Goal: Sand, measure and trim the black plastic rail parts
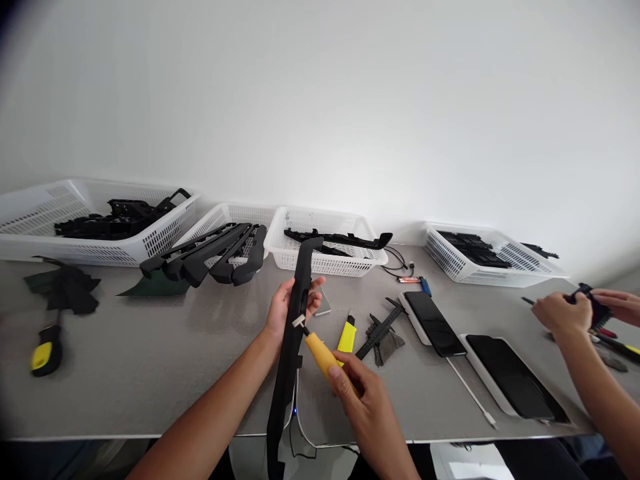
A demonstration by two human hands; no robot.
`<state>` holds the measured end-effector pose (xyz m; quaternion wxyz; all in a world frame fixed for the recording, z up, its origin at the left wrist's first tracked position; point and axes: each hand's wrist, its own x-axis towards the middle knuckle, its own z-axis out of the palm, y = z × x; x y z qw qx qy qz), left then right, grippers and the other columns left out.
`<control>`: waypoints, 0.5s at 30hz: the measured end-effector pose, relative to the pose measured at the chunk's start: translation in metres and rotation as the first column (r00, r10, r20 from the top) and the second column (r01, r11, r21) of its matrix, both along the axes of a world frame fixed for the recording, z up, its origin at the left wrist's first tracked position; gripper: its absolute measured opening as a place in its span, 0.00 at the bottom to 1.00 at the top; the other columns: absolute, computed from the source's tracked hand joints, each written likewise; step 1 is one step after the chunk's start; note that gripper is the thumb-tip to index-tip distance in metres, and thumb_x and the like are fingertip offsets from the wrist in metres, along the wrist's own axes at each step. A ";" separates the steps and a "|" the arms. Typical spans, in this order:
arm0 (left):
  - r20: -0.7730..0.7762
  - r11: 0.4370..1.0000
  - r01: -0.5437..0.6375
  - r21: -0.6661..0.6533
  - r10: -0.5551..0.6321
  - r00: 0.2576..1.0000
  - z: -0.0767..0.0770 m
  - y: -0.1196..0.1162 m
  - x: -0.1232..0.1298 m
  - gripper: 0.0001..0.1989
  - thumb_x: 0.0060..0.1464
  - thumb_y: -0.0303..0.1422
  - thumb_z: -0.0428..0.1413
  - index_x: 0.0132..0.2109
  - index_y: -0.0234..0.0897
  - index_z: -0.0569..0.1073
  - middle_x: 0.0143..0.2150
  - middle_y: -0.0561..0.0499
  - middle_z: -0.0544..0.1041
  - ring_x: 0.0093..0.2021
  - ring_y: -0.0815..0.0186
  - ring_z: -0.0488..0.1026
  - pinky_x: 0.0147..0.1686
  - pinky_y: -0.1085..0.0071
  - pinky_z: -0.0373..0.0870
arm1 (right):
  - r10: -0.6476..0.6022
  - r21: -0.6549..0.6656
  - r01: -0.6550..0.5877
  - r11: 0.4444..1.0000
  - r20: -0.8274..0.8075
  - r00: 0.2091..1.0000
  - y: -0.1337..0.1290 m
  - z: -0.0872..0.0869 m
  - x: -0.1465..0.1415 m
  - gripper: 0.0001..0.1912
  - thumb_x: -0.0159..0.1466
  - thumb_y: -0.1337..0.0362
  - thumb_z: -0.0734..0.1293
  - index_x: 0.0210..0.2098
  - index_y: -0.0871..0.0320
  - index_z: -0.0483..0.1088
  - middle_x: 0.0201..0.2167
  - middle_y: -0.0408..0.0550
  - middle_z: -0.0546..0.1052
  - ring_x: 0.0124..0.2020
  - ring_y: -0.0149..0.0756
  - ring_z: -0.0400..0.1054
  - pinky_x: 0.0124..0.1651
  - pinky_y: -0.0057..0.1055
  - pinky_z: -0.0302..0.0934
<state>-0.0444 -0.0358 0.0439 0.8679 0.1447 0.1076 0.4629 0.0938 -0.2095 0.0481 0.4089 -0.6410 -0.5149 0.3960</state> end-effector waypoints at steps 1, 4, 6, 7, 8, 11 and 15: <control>0.006 1.000 0.019 0.006 -0.019 1.000 0.000 0.000 0.000 0.18 0.67 0.35 0.48 0.45 0.28 0.79 0.51 0.35 0.83 0.36 0.60 0.82 0.37 0.68 0.78 | -0.011 0.010 0.011 1.000 0.006 1.000 0.002 0.001 0.001 0.35 0.66 0.36 0.64 0.51 0.61 0.78 0.30 0.49 0.75 0.30 0.35 0.68 0.28 0.26 0.59; 0.017 0.996 0.082 0.035 -0.082 0.996 0.002 -0.003 -0.001 0.20 0.68 0.36 0.47 0.48 0.25 0.79 0.54 0.32 0.82 0.40 0.58 0.83 0.41 0.67 0.78 | -0.003 0.028 0.002 1.000 0.037 0.999 0.008 0.005 0.007 0.35 0.66 0.36 0.64 0.51 0.61 0.78 0.30 0.48 0.75 0.28 0.33 0.66 0.27 0.26 0.57; 0.019 0.991 0.121 0.059 -0.122 0.992 0.004 -0.005 0.000 0.21 0.69 0.36 0.47 0.49 0.24 0.79 0.55 0.31 0.81 0.43 0.56 0.84 0.44 0.66 0.77 | 0.012 0.039 -0.015 0.999 0.074 0.997 0.011 0.011 0.013 0.35 0.66 0.36 0.64 0.51 0.62 0.78 0.29 0.48 0.75 0.27 0.33 0.65 0.27 0.26 0.56; 0.018 0.988 0.139 0.070 -0.141 0.990 0.005 -0.006 0.000 0.21 0.69 0.37 0.47 0.49 0.24 0.79 0.56 0.31 0.81 0.44 0.56 0.84 0.45 0.66 0.77 | 0.018 0.046 -0.022 0.999 0.096 0.995 0.013 0.014 0.016 0.35 0.67 0.36 0.63 0.51 0.61 0.78 0.30 0.48 0.75 0.28 0.33 0.64 0.27 0.26 0.56; 0.017 0.985 0.155 0.080 -0.157 0.987 0.005 -0.008 0.001 0.22 0.69 0.37 0.46 0.50 0.24 0.79 0.56 0.31 0.81 0.46 0.55 0.83 0.46 0.66 0.77 | 0.022 0.053 -0.028 0.998 0.117 0.993 0.015 0.017 0.020 0.34 0.67 0.36 0.63 0.52 0.61 0.77 0.29 0.47 0.75 0.28 0.33 0.64 0.27 0.26 0.56; 0.015 0.976 0.190 0.102 -0.192 0.981 0.006 -0.010 0.003 0.22 0.69 0.38 0.47 0.50 0.25 0.80 0.58 0.31 0.80 0.49 0.53 0.83 0.49 0.65 0.75 | 0.018 0.068 -0.030 0.997 0.178 0.984 0.019 0.026 0.029 0.33 0.67 0.37 0.64 0.52 0.60 0.78 0.28 0.46 0.74 0.27 0.33 0.64 0.28 0.26 0.57; 0.016 0.971 0.209 0.114 -0.212 0.977 0.003 -0.011 0.005 0.23 0.69 0.37 0.46 0.52 0.22 0.79 0.58 0.30 0.80 0.54 0.51 0.81 0.56 0.62 0.72 | 0.012 0.093 -0.036 0.995 0.248 0.969 0.023 0.031 0.038 0.32 0.67 0.38 0.65 0.51 0.59 0.79 0.31 0.47 0.77 0.29 0.34 0.65 0.30 0.26 0.58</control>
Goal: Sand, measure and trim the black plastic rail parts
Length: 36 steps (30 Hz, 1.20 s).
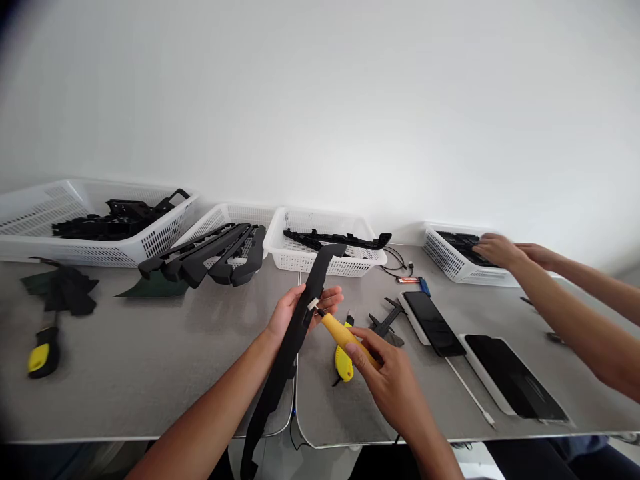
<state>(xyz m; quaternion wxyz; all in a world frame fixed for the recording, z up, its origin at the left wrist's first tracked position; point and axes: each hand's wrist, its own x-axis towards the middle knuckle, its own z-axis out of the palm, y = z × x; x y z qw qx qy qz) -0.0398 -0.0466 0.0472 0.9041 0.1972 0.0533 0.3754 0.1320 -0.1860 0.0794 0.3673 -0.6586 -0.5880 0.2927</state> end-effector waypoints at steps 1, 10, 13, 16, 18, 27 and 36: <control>0.001 1.000 0.003 0.000 -0.003 1.000 -0.001 0.000 0.000 0.24 0.70 0.37 0.46 0.52 0.21 0.79 0.58 0.30 0.80 0.55 0.51 0.80 0.57 0.62 0.71 | 0.007 0.001 -0.007 1.000 0.013 1.000 0.000 0.000 0.001 0.31 0.67 0.38 0.64 0.51 0.58 0.79 0.32 0.47 0.78 0.30 0.34 0.66 0.30 0.26 0.59; -0.003 0.999 0.032 -0.005 -0.032 0.999 -0.003 0.002 -0.001 0.22 0.68 0.38 0.48 0.51 0.23 0.79 0.57 0.29 0.80 0.54 0.52 0.81 0.56 0.63 0.71 | 0.034 -0.032 -0.033 0.999 0.011 0.999 -0.003 -0.005 0.002 0.32 0.69 0.39 0.63 0.56 0.59 0.77 0.37 0.48 0.80 0.34 0.37 0.70 0.33 0.28 0.61; -0.013 0.999 0.037 0.002 -0.037 0.999 -0.003 0.002 -0.001 0.21 0.67 0.38 0.50 0.50 0.23 0.79 0.56 0.28 0.80 0.53 0.51 0.81 0.55 0.62 0.71 | 0.021 -0.018 -0.021 1.000 0.007 1.000 -0.003 -0.005 0.000 0.33 0.68 0.39 0.63 0.55 0.60 0.77 0.35 0.47 0.80 0.32 0.35 0.69 0.32 0.28 0.61; -0.021 0.999 0.039 0.024 -0.038 0.999 -0.003 0.001 0.000 0.21 0.67 0.39 0.50 0.49 0.24 0.79 0.55 0.28 0.81 0.53 0.49 0.81 0.55 0.61 0.71 | 0.013 -0.007 -0.013 1.000 0.003 1.000 -0.003 -0.005 -0.001 0.33 0.68 0.39 0.64 0.55 0.60 0.77 0.36 0.48 0.80 0.33 0.36 0.70 0.33 0.28 0.62; -0.029 0.999 0.037 0.034 -0.036 0.999 -0.003 0.001 0.000 0.22 0.67 0.40 0.50 0.47 0.23 0.79 0.53 0.27 0.81 0.53 0.49 0.81 0.55 0.61 0.71 | 0.019 -0.012 -0.019 1.000 -0.006 1.000 -0.003 -0.006 -0.001 0.32 0.68 0.39 0.64 0.55 0.60 0.77 0.38 0.49 0.81 0.35 0.37 0.72 0.34 0.28 0.63; -0.049 1.000 0.013 0.020 -0.012 0.999 -0.005 0.001 0.000 0.23 0.69 0.41 0.48 0.45 0.25 0.81 0.51 0.31 0.83 0.50 0.52 0.82 0.54 0.62 0.72 | -0.003 -0.002 0.003 1.000 -0.021 1.000 -0.003 -0.008 -0.005 0.32 0.68 0.39 0.65 0.54 0.59 0.78 0.41 0.50 0.82 0.37 0.39 0.74 0.37 0.28 0.66; -0.073 0.999 0.051 0.011 -0.050 0.996 -0.010 0.006 -0.001 0.24 0.69 0.42 0.50 0.46 0.23 0.81 0.47 0.30 0.83 0.49 0.50 0.83 0.51 0.62 0.73 | 0.094 -0.056 -0.094 0.994 -0.008 0.996 -0.017 -0.003 -0.009 0.32 0.69 0.38 0.62 0.52 0.58 0.80 0.36 0.50 0.81 0.34 0.38 0.73 0.36 0.28 0.67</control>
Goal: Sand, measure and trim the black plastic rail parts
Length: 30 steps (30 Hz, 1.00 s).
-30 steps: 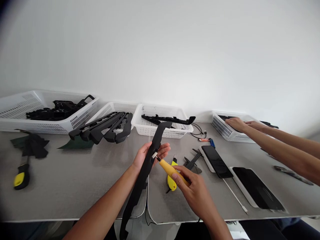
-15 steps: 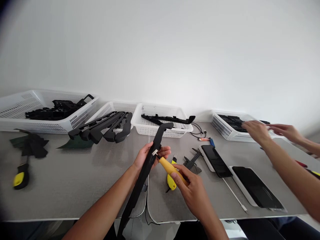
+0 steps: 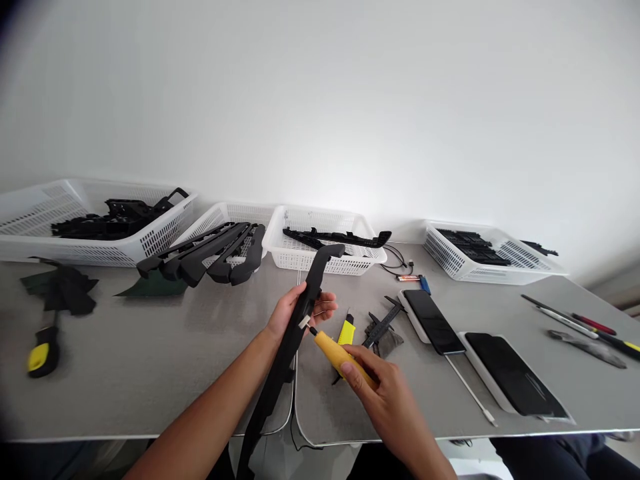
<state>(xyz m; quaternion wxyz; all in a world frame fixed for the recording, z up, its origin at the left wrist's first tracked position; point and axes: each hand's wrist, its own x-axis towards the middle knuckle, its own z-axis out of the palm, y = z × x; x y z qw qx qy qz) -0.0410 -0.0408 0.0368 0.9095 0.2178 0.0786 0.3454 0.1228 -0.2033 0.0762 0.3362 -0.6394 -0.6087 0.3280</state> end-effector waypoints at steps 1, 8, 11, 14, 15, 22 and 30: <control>0.000 1.000 -0.002 -0.002 0.002 1.000 0.000 0.000 0.000 0.23 0.68 0.42 0.51 0.45 0.24 0.81 0.47 0.30 0.83 0.48 0.50 0.83 0.51 0.62 0.73 | -0.010 0.004 0.010 1.000 0.013 1.000 0.000 0.000 -0.001 0.33 0.69 0.37 0.61 0.50 0.59 0.80 0.34 0.50 0.80 0.32 0.38 0.72 0.35 0.28 0.66; -0.028 0.999 -0.045 -0.003 0.045 0.999 -0.002 -0.002 0.003 0.23 0.68 0.42 0.52 0.42 0.24 0.82 0.41 0.32 0.84 0.43 0.53 0.83 0.47 0.65 0.74 | -0.106 0.030 0.103 0.994 0.144 0.984 0.007 -0.006 -0.002 0.36 0.70 0.34 0.58 0.44 0.58 0.82 0.23 0.47 0.76 0.24 0.35 0.67 0.30 0.27 0.60; -0.035 0.999 -0.042 -0.016 0.042 0.999 -0.001 -0.002 0.002 0.24 0.68 0.42 0.51 0.42 0.24 0.82 0.41 0.32 0.84 0.42 0.54 0.83 0.46 0.65 0.74 | -0.125 0.053 0.117 0.992 0.183 0.975 0.008 -0.010 -0.002 0.36 0.71 0.35 0.56 0.52 0.58 0.80 0.24 0.48 0.78 0.24 0.36 0.69 0.31 0.28 0.60; -0.041 0.996 -0.069 -0.053 0.067 0.997 0.001 -0.001 0.001 0.22 0.69 0.41 0.51 0.42 0.25 0.82 0.40 0.35 0.84 0.41 0.54 0.83 0.46 0.65 0.75 | -0.099 0.036 0.093 0.995 0.219 0.971 0.004 -0.014 -0.003 0.35 0.70 0.35 0.59 0.52 0.57 0.80 0.28 0.50 0.81 0.25 0.38 0.72 0.31 0.29 0.62; -0.043 0.994 -0.087 -0.071 0.085 0.996 0.001 -0.001 0.001 0.22 0.69 0.40 0.51 0.42 0.26 0.82 0.39 0.36 0.84 0.41 0.55 0.83 0.46 0.65 0.75 | -0.085 0.025 0.081 0.996 0.234 0.969 0.003 -0.015 -0.003 0.34 0.69 0.35 0.61 0.52 0.57 0.80 0.30 0.50 0.82 0.26 0.39 0.73 0.31 0.29 0.62; -0.049 0.972 -0.186 -0.143 0.181 0.982 0.000 0.001 0.003 0.18 0.68 0.37 0.52 0.40 0.28 0.81 0.37 0.38 0.83 0.36 0.57 0.83 0.43 0.65 0.77 | 0.020 -0.062 -0.006 0.998 0.227 0.974 -0.008 -0.014 -0.012 0.32 0.68 0.38 0.63 0.56 0.55 0.77 0.36 0.50 0.83 0.31 0.40 0.76 0.35 0.29 0.66; -0.078 0.955 -0.247 -0.162 0.238 0.968 0.004 0.001 0.002 0.20 0.70 0.38 0.50 0.38 0.27 0.80 0.36 0.40 0.82 0.34 0.60 0.82 0.39 0.67 0.77 | 0.021 -0.102 0.001 0.995 0.223 0.975 -0.013 -0.022 -0.019 0.35 0.68 0.36 0.63 0.62 0.52 0.75 0.39 0.51 0.84 0.34 0.44 0.77 0.35 0.31 0.66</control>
